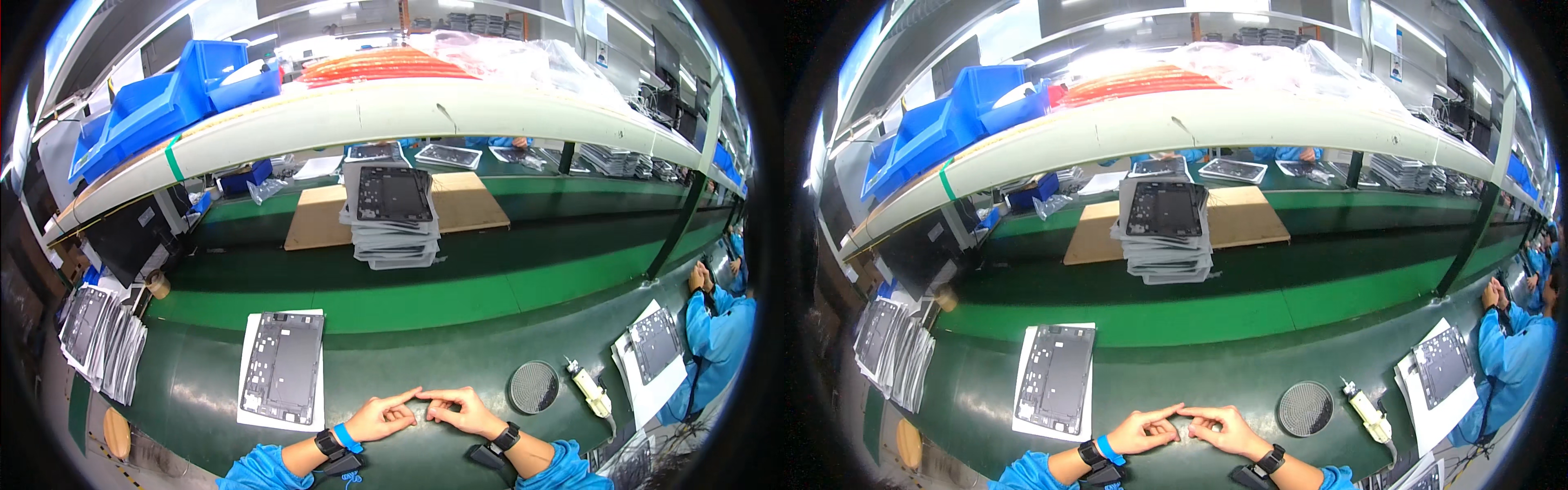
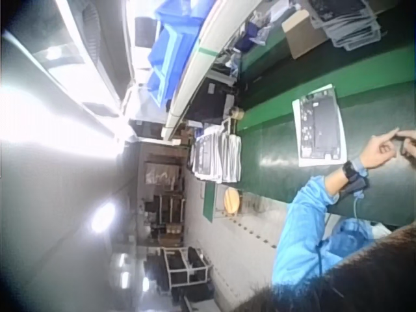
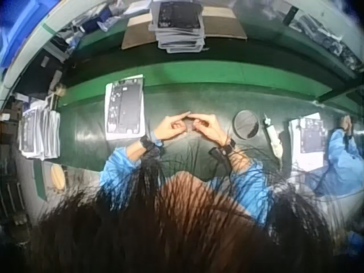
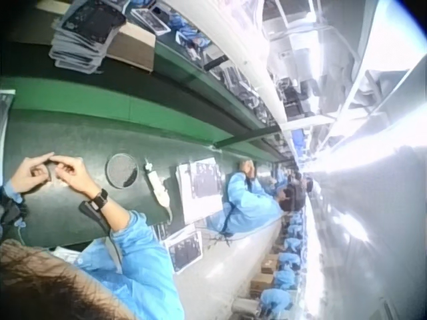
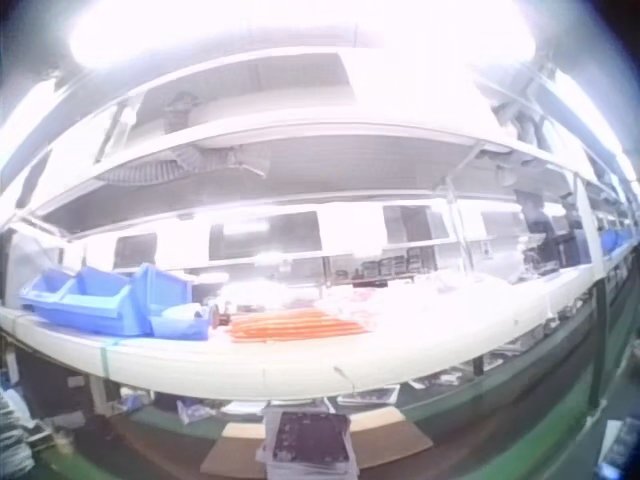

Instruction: Assembling internal components of an electronic device on a factory assembly line.

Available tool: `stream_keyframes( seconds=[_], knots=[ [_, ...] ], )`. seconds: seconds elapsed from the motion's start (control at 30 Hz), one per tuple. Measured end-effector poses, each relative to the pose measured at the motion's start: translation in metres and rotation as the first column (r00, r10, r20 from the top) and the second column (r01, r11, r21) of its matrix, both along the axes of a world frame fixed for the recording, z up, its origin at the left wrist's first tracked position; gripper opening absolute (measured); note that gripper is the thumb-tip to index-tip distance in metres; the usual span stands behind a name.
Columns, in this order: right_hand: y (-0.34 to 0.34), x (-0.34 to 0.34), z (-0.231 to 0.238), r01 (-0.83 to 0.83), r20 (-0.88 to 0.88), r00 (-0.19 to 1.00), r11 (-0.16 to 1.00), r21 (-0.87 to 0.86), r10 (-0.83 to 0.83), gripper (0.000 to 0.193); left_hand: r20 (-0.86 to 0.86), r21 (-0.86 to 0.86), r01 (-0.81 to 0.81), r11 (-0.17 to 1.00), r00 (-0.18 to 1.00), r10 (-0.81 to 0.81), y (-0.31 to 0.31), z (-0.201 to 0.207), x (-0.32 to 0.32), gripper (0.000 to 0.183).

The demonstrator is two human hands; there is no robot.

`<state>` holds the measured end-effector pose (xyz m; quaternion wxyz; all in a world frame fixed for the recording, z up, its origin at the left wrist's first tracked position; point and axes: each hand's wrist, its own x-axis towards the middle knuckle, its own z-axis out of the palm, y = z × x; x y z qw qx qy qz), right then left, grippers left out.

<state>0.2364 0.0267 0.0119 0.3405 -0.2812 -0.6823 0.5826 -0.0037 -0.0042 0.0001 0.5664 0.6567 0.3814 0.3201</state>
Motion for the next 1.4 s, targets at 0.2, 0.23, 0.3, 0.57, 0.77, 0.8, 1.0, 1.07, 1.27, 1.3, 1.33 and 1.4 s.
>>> stream_keyframes(
  seconds=[0.2,0.23,0.3,0.57,0.77,0.8,1.0,1.07,1.27,1.3,1.33,1.4],
  knots=[
    [0.002,0.001,0.001,-0.038,-0.017,0.999,0.997,-0.066,0.037,0.043,-0.004,0.005,0.010,1.000,1.000,-0.010,0.003,0.002,0.002,0.066],
    [0.001,0.000,0.003,-0.050,0.020,0.999,0.999,-0.010,0.050,0.042,0.003,0.004,0.012,1.000,1.000,-0.012,0.003,0.003,0.003,0.065],
    [0.000,-0.001,0.005,-0.053,0.047,0.998,0.997,0.055,0.051,0.040,0.008,-0.002,0.016,1.000,1.000,-0.016,0.003,0.003,0.003,0.065],
    [0.004,-0.001,0.001,0.030,-0.002,1.000,0.995,-0.092,-0.030,0.035,0.010,-0.045,0.001,0.999,1.000,-0.001,0.003,0.006,0.002,0.069],
    [0.004,-0.004,0.006,0.015,0.066,0.998,0.999,-0.031,-0.013,0.033,0.004,0.018,-0.002,1.000,1.000,0.002,0.004,0.008,0.002,0.063],
    [0.005,-0.004,0.006,0.011,0.079,0.997,1.000,-0.016,-0.009,0.032,0.017,0.025,-0.001,1.000,1.000,0.001,0.006,0.009,0.002,0.062],
    [0.004,-0.003,0.008,0.023,0.123,0.992,1.000,0.000,-0.023,0.015,0.032,0.034,0.015,0.999,0.999,-0.016,0.006,0.006,0.002,0.048],
    [0.004,-0.003,0.004,0.018,0.103,0.994,0.999,0.045,-0.022,0.012,-0.018,0.025,0.025,0.999,1.000,-0.025,0.006,0.009,0.003,0.041],
    [0.006,0.001,0.007,0.007,0.151,0.988,0.999,0.035,-0.012,0.016,-0.059,0.016,0.034,0.999,0.998,-0.033,0.007,0.008,0.003,0.036],
    [0.005,-0.001,0.008,0.014,0.154,0.988,0.999,0.033,-0.019,0.016,-0.030,0.048,0.000,0.999,1.000,0.001,0.005,0.007,0.004,0.037],
    [0.005,-0.003,0.009,-0.007,0.151,0.989,1.000,0.028,0.003,0.015,-0.026,0.045,0.006,0.999,1.000,-0.005,0.005,0.006,0.003,0.037],
    [0.005,-0.004,0.008,-0.030,0.153,0.988,0.999,0.026,0.025,0.013,-0.040,0.047,-0.003,0.999,0.999,0.005,0.007,0.005,0.000,0.037]
  ],
)
